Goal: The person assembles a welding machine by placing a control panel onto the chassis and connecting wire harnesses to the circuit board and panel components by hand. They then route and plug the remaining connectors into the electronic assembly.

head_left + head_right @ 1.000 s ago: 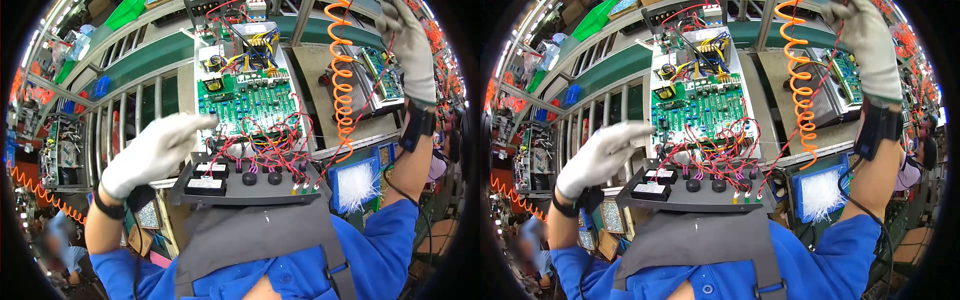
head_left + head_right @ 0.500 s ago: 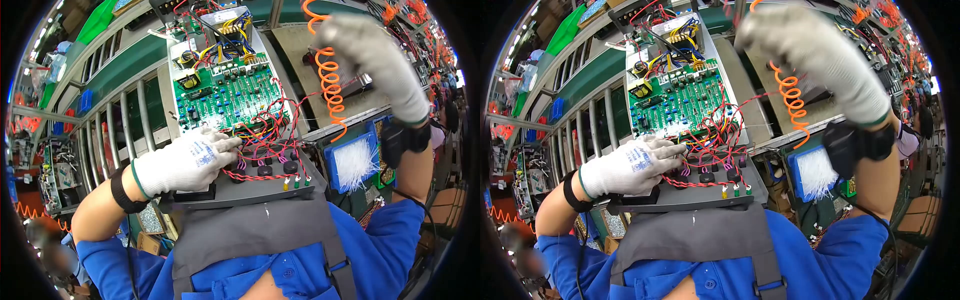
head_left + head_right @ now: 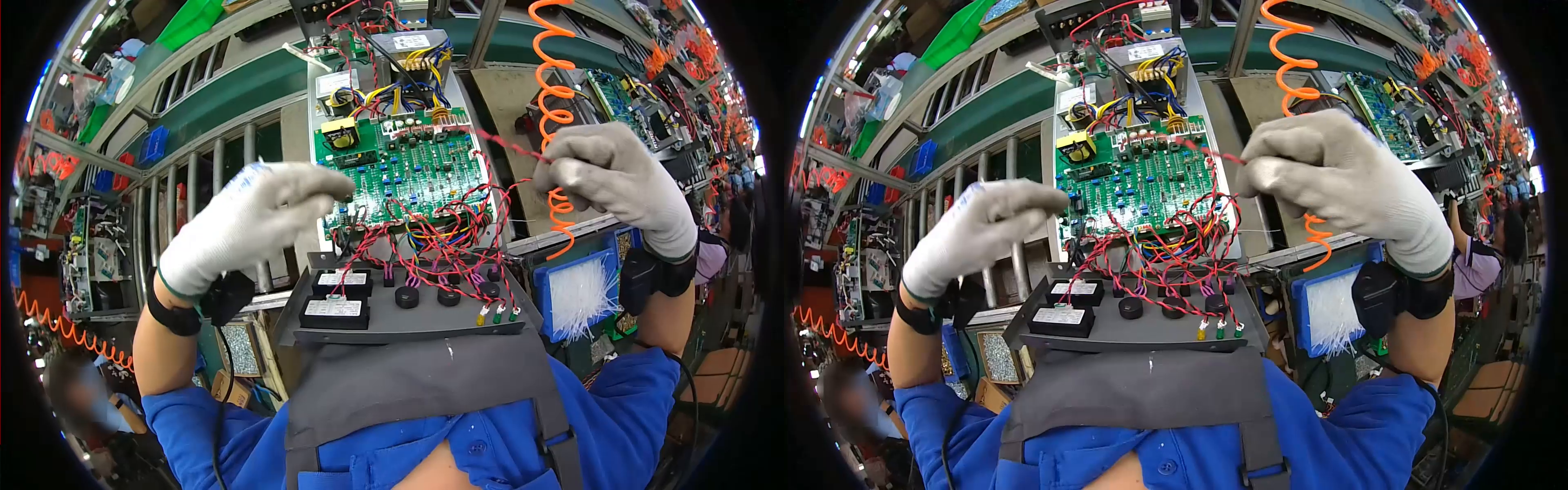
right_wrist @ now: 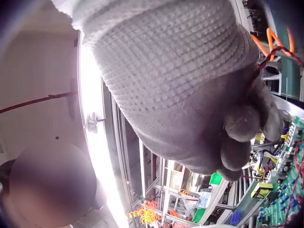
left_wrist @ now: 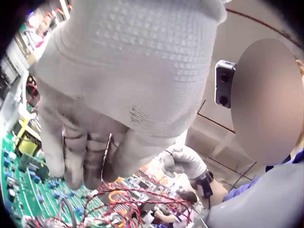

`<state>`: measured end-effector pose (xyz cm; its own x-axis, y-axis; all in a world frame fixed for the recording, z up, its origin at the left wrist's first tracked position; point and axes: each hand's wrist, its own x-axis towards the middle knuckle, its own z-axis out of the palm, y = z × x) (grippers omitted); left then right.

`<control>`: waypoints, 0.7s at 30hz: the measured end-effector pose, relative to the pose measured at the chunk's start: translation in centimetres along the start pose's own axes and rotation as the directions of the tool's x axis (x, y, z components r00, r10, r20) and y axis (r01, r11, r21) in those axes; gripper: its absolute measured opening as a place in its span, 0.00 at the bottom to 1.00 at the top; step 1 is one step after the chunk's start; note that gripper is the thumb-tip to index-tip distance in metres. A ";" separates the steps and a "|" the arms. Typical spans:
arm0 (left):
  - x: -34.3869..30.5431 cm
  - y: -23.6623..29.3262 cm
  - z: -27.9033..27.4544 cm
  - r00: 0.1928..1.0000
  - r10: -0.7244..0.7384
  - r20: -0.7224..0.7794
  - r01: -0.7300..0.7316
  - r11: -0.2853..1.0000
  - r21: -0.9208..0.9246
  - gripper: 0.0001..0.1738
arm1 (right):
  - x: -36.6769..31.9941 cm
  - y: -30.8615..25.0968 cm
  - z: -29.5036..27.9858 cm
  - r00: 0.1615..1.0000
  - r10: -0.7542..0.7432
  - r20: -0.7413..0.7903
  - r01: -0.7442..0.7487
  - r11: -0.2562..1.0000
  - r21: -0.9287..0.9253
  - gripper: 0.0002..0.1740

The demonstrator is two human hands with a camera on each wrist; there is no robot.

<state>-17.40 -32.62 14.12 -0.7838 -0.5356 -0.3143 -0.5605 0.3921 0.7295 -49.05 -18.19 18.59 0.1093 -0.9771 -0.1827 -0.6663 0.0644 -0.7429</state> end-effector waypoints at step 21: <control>0.1 -0.5 1.9 0.987 0.089 -0.132 -0.059 0.975 0.216 0.33 | -0.4 -1.0 -0.1 0.993 0.013 -0.114 0.004 0.989 0.149 0.20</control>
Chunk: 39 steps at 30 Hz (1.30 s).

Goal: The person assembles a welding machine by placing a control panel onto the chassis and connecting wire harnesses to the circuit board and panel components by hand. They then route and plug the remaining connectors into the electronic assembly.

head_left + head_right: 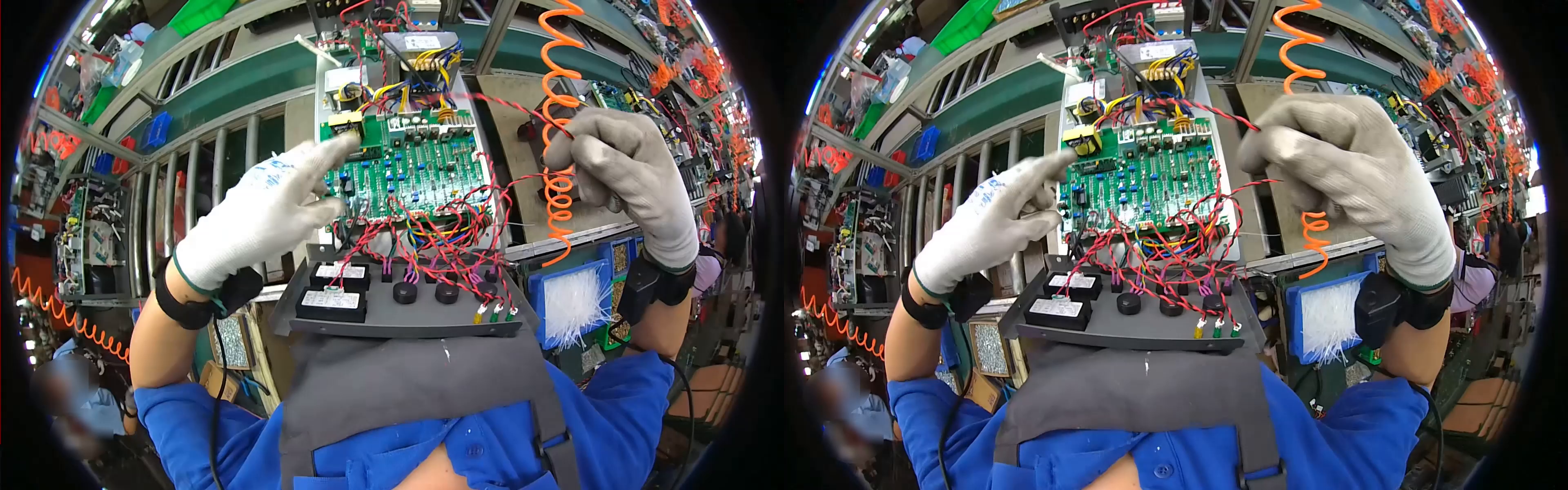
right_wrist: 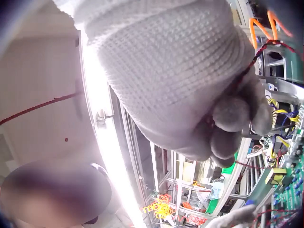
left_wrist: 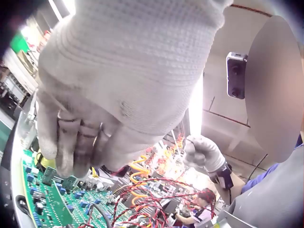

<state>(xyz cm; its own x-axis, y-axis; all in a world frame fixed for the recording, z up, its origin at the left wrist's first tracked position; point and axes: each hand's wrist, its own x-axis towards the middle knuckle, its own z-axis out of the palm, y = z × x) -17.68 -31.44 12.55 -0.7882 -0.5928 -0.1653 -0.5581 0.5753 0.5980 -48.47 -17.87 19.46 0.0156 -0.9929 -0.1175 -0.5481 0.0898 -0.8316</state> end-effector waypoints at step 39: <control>7.8 7.4 3.4 0.979 0.201 0.037 -0.178 0.927 -0.329 0.09 | -4.1 0.6 0.0 0.931 -0.342 -0.126 0.256 0.859 -0.444 0.10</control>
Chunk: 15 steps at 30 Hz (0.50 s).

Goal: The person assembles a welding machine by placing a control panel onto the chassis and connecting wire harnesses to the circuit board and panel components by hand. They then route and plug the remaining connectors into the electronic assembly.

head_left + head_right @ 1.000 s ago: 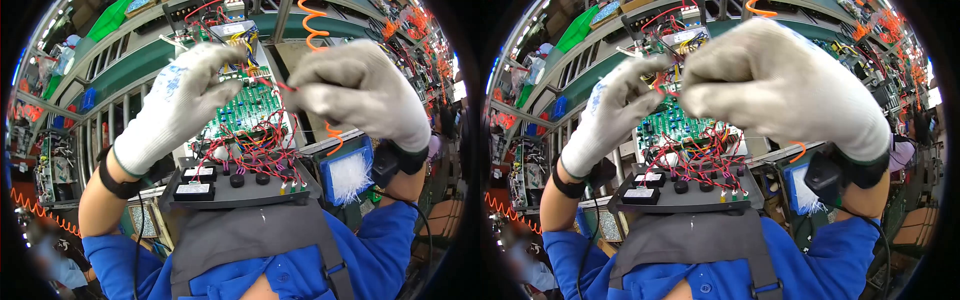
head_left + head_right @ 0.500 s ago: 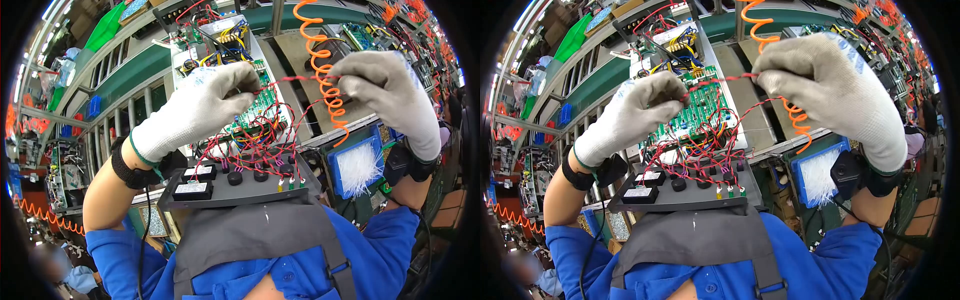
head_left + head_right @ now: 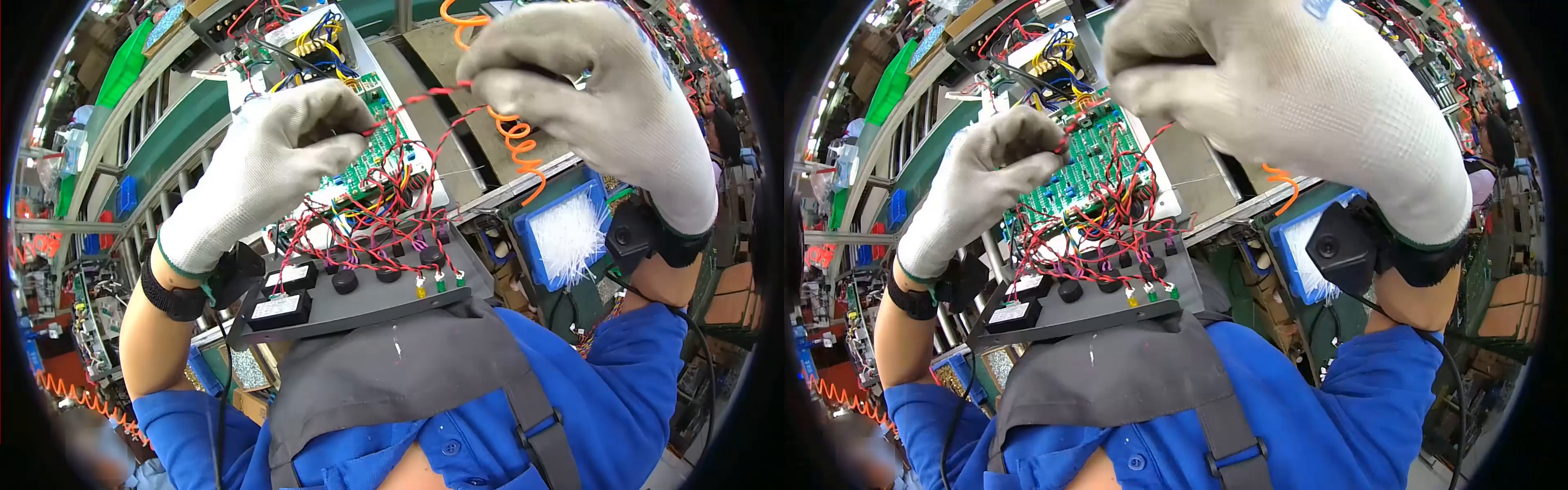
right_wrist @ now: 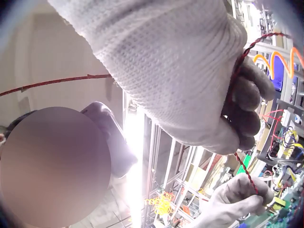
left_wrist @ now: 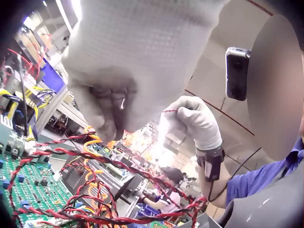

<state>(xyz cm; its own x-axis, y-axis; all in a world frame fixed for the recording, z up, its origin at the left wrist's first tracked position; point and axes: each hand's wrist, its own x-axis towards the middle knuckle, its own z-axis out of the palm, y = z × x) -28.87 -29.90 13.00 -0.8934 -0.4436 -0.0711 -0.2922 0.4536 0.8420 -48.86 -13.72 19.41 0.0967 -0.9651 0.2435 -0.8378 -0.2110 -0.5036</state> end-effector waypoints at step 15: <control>0.8 -3.1 2.3 0.937 -0.071 0.343 0.043 0.995 0.089 0.09 | 0.8 3.1 3.0 0.987 -0.049 0.153 0.069 0.990 -0.122 0.09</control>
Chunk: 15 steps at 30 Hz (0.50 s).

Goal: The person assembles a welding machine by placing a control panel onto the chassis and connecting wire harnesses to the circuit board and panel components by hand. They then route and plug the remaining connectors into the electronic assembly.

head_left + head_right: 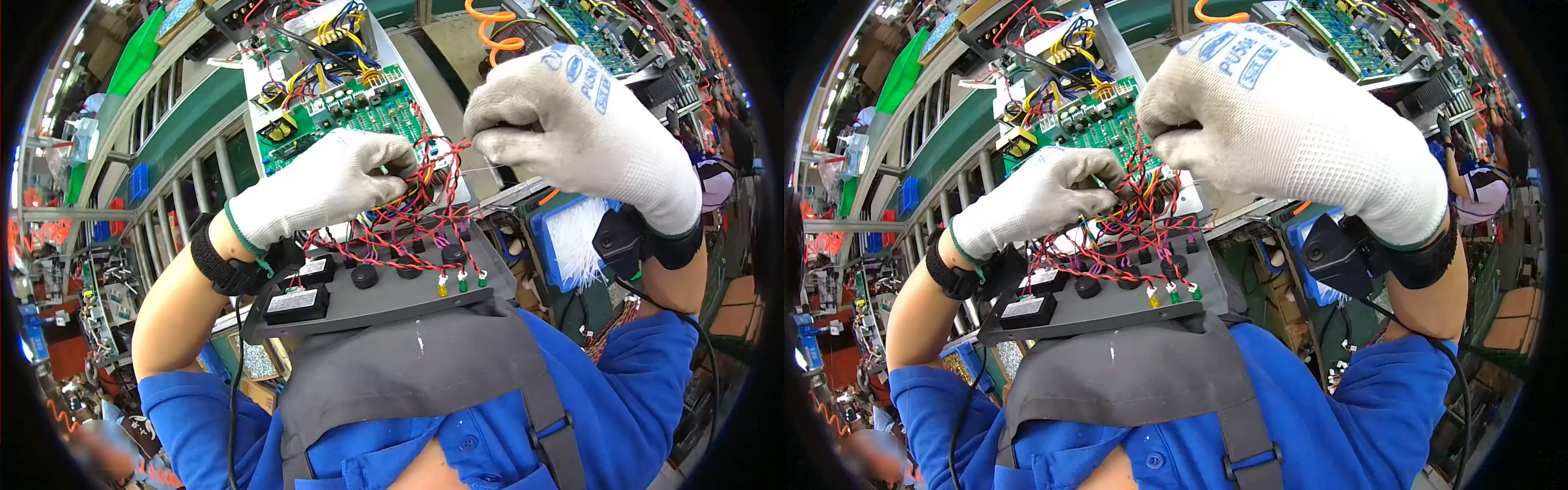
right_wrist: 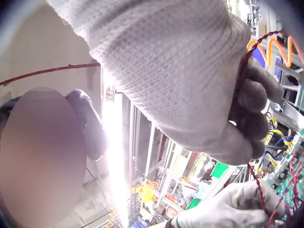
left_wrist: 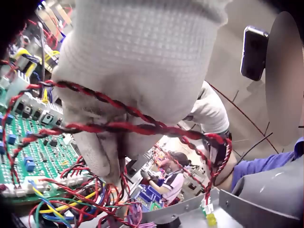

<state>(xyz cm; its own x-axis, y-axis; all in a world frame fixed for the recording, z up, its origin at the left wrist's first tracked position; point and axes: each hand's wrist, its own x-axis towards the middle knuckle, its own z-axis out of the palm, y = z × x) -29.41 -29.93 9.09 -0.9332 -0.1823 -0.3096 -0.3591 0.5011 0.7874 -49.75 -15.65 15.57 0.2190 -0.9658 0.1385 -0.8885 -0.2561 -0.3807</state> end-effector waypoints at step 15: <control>-4.3 1.3 -1.6 0.965 -0.221 -0.138 0.156 0.915 -0.372 0.11 | 0.8 -2.9 -3.7 0.913 -0.367 0.180 0.327 0.920 0.215 0.17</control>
<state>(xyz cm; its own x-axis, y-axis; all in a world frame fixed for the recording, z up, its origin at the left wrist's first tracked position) -25.83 -29.89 12.30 -0.8232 -0.4034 -0.3994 -0.4786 0.1149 0.8705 -48.52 -15.59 20.18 0.5985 -0.7947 0.1014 -0.6590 -0.5603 -0.5017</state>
